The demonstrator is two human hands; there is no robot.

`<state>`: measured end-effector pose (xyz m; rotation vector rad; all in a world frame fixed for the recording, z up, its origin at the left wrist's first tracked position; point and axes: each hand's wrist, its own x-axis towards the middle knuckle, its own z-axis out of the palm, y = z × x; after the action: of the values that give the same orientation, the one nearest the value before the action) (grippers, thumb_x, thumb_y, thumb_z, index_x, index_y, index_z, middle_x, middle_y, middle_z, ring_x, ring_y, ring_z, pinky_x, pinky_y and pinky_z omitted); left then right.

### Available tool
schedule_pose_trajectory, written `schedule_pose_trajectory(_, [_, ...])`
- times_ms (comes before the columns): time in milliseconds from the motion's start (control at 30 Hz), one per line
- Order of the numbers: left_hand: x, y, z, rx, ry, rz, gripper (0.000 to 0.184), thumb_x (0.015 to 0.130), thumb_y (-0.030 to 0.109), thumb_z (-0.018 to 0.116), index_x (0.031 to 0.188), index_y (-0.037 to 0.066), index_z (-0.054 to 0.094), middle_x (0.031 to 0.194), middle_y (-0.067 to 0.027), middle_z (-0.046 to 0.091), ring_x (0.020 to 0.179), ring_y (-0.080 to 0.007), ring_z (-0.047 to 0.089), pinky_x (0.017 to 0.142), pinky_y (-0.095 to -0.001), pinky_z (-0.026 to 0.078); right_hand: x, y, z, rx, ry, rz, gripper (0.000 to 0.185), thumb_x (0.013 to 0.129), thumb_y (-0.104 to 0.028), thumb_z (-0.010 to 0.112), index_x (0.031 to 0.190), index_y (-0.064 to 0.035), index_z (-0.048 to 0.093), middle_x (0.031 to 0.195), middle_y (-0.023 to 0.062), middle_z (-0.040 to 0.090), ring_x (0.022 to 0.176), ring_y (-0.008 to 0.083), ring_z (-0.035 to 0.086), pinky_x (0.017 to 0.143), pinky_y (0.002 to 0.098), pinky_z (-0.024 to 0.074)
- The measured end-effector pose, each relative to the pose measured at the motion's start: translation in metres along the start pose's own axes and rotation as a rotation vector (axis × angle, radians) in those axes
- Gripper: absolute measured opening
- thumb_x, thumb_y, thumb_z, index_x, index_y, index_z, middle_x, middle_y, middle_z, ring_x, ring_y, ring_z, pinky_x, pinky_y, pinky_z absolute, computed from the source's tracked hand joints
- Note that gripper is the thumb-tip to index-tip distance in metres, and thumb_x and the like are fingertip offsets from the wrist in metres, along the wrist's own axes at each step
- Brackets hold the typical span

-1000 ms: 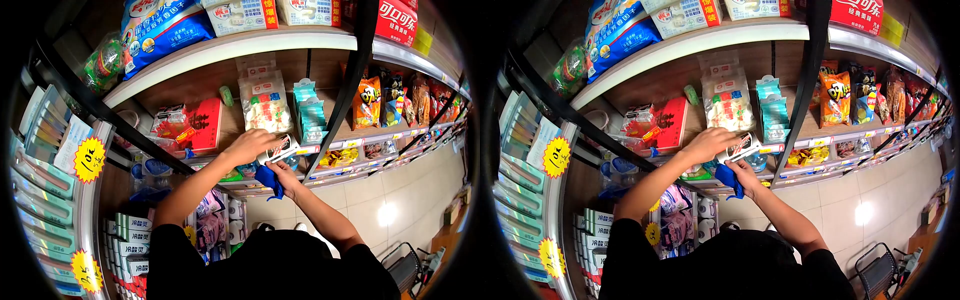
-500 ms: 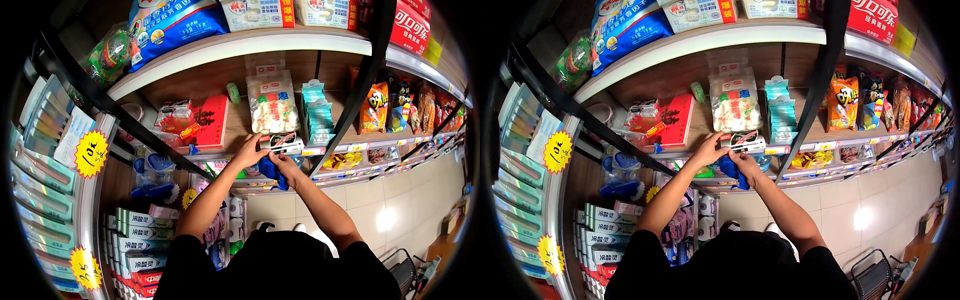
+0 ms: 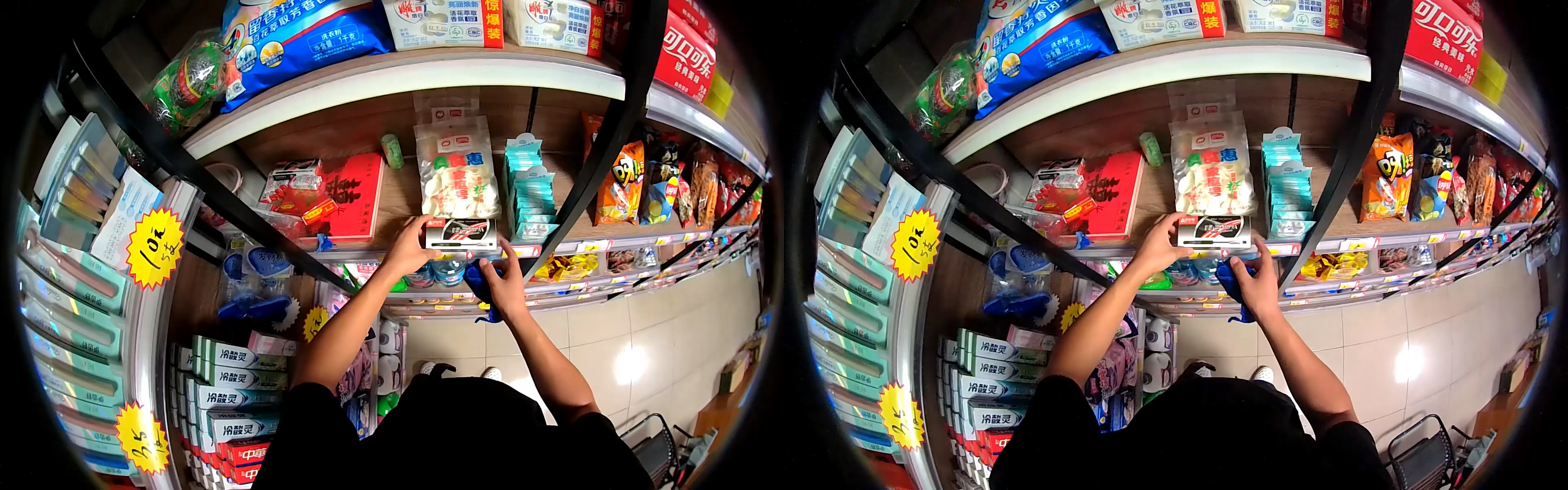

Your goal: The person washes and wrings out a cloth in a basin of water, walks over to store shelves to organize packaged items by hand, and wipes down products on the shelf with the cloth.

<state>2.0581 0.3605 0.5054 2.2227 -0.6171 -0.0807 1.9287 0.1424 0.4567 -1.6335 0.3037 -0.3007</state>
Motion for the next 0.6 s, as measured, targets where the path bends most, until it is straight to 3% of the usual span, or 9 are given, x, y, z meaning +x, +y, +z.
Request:
schedule_pose_trajectory(233, [0.01,-0.001,0.018,0.032,0.127,0.012,0.082,0.067,0.003,0.088,0.141,0.003,0.053,0.122,-0.0126,0.057,0.103,-0.0252,0.063,0.089,-0.0356,0.055,0.014,-0.01,0.015,0.011,0.018,0.036,0.084,0.094,-0.03,0.075,0.158,-0.0022,0.029,0.106,0.0185,0.07,0.094,0.0202,0.067,0.085,0.0323,0.0524])
schedule_pose_trajectory(367, [0.02,-0.005,0.03,-0.15,0.137,-0.091,0.08,0.067,0.001,0.087,0.14,0.003,0.054,0.121,-0.0113,0.057,0.103,-0.0237,0.064,0.089,-0.0371,0.055,0.027,0.002,0.016,0.081,0.034,0.035,0.083,0.095,-0.027,0.074,0.159,-0.0018,0.028,0.112,0.0162,0.07,0.103,0.0199,0.065,0.092,0.0313,0.0507])
schedule_pose_trajectory(467, [0.022,-0.013,0.036,-0.06,0.146,-0.065,0.081,0.067,0.001,0.087,0.141,0.004,0.053,0.118,-0.0115,0.057,0.103,-0.0248,0.066,0.091,-0.0372,0.055,0.026,0.005,0.011,0.062,0.01,0.102,0.083,0.095,-0.024,0.073,0.16,-0.0038,0.026,0.115,0.0174,0.069,0.106,0.0204,0.065,0.094,0.032,0.0504])
schedule_pose_trajectory(600, [0.005,-0.004,0.037,0.018,0.118,-0.059,0.085,0.072,0.007,0.087,0.147,0.006,0.046,0.128,-0.017,0.061,0.106,-0.0321,0.066,0.095,-0.0401,0.053,0.015,0.0,0.006,0.213,-0.046,0.139,0.083,0.097,-0.019,0.071,0.162,-0.0078,0.02,0.115,0.0199,0.068,0.104,0.0209,0.066,0.091,0.0331,0.052])
